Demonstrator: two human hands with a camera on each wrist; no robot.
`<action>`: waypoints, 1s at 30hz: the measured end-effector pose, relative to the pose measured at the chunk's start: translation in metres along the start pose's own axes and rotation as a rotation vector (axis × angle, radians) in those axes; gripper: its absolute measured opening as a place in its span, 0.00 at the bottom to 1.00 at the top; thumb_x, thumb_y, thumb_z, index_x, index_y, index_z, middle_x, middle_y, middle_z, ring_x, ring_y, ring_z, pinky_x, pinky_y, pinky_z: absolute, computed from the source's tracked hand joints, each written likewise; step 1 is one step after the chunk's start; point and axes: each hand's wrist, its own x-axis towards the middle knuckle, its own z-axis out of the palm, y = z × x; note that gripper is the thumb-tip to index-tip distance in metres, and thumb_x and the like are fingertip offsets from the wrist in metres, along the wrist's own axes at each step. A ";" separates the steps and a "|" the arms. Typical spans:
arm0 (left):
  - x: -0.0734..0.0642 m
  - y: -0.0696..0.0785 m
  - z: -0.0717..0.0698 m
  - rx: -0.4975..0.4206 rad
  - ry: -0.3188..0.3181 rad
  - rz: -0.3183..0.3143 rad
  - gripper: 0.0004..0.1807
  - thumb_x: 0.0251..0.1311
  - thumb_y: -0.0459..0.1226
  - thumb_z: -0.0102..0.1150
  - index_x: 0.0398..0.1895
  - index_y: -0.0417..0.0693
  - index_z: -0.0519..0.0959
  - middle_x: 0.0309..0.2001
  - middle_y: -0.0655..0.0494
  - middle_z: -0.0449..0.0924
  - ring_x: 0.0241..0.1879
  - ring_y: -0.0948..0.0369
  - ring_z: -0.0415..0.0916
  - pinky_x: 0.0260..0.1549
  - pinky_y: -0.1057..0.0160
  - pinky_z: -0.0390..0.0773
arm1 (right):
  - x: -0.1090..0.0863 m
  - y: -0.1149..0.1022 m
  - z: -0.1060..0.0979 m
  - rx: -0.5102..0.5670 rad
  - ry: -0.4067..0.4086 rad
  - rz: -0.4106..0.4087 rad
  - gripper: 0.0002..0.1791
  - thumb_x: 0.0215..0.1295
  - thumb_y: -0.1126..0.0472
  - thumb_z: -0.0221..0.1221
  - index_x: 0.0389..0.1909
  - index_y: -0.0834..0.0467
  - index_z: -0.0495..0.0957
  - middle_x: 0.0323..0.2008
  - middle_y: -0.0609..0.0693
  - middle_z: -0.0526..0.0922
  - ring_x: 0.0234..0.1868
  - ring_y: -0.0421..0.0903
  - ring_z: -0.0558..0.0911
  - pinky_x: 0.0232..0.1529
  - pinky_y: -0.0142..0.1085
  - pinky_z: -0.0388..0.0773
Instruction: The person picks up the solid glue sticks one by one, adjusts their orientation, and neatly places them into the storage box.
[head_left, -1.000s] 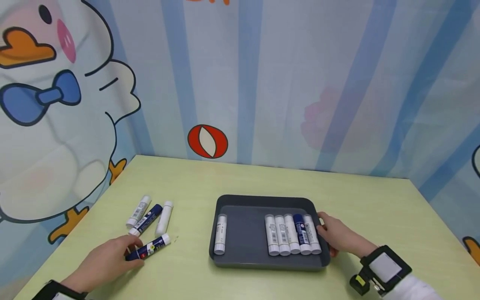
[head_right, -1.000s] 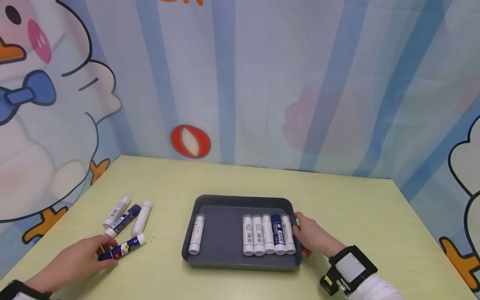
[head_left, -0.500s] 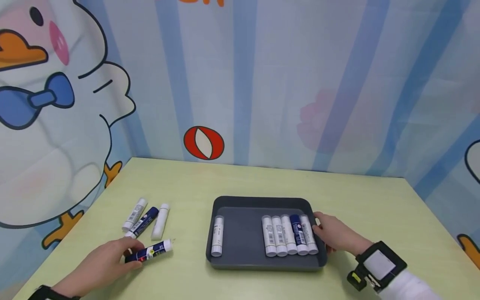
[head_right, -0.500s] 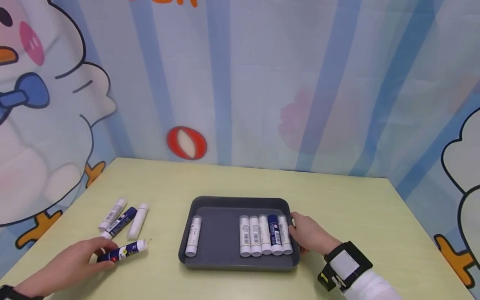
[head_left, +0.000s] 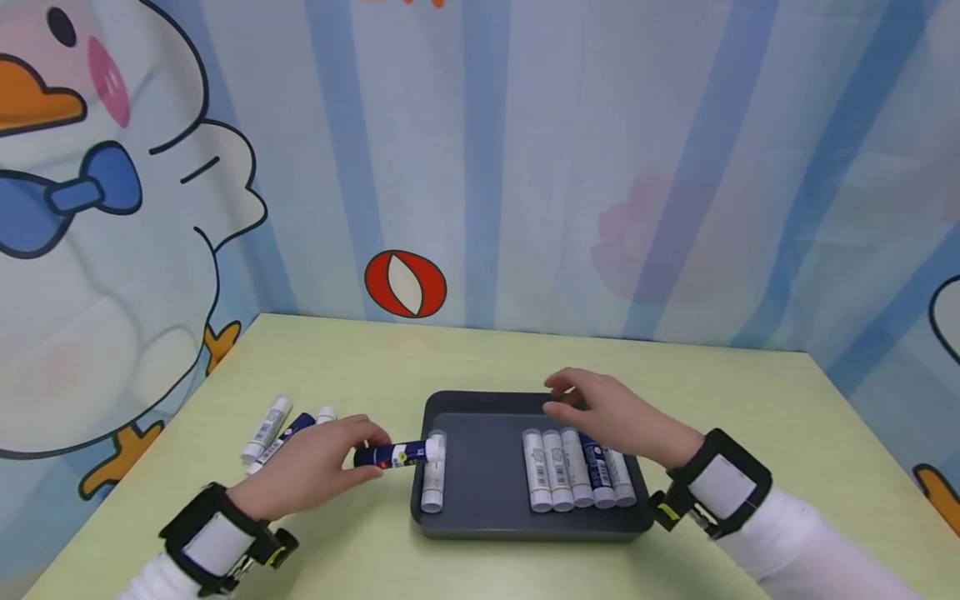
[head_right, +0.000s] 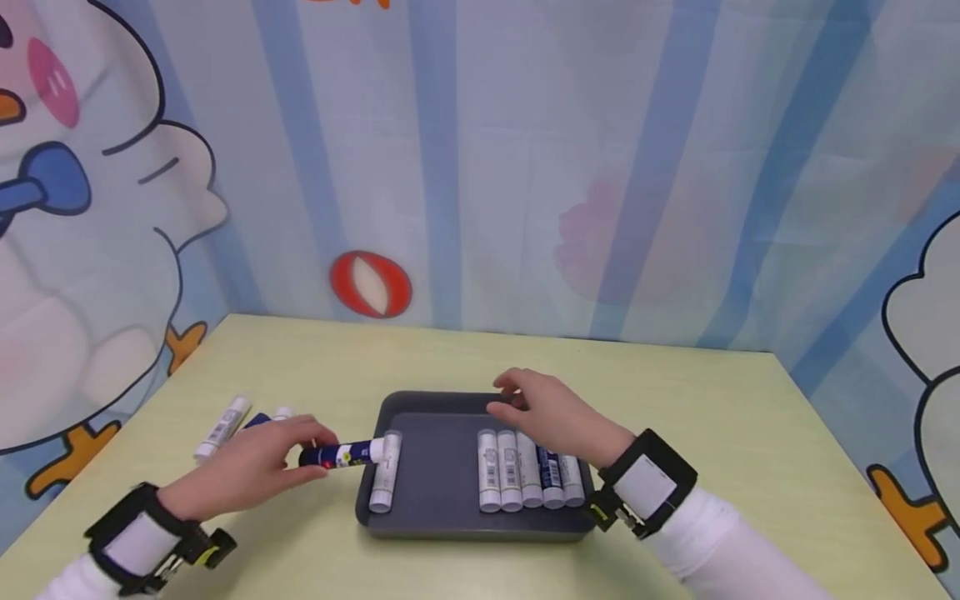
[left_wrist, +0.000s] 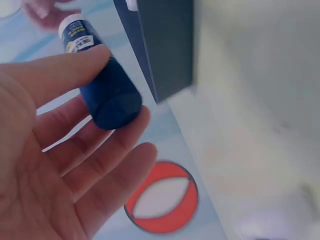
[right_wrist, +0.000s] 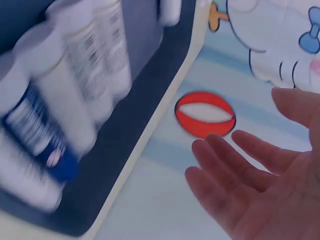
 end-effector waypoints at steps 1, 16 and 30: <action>0.006 0.005 0.000 0.006 0.002 0.029 0.15 0.49 0.44 0.64 0.42 0.58 0.77 0.34 0.71 0.71 0.30 0.70 0.67 0.32 0.68 0.70 | 0.002 -0.005 0.003 0.033 -0.020 -0.018 0.25 0.63 0.45 0.50 0.56 0.54 0.67 0.50 0.51 0.73 0.47 0.43 0.75 0.42 0.36 0.71; 0.047 0.051 -0.001 0.094 0.064 0.412 0.15 0.52 0.45 0.61 0.44 0.55 0.76 0.37 0.65 0.71 0.32 0.70 0.69 0.33 0.72 0.70 | 0.021 -0.029 0.030 0.278 -0.324 -0.057 0.18 0.62 0.50 0.54 0.46 0.59 0.76 0.30 0.47 0.80 0.31 0.52 0.80 0.33 0.46 0.75; 0.050 0.055 0.006 0.043 0.104 0.461 0.15 0.52 0.41 0.62 0.44 0.56 0.76 0.39 0.65 0.71 0.32 0.71 0.69 0.33 0.74 0.69 | 0.019 -0.028 0.036 0.358 -0.423 -0.065 0.11 0.62 0.54 0.55 0.39 0.57 0.77 0.29 0.50 0.79 0.29 0.51 0.80 0.32 0.45 0.75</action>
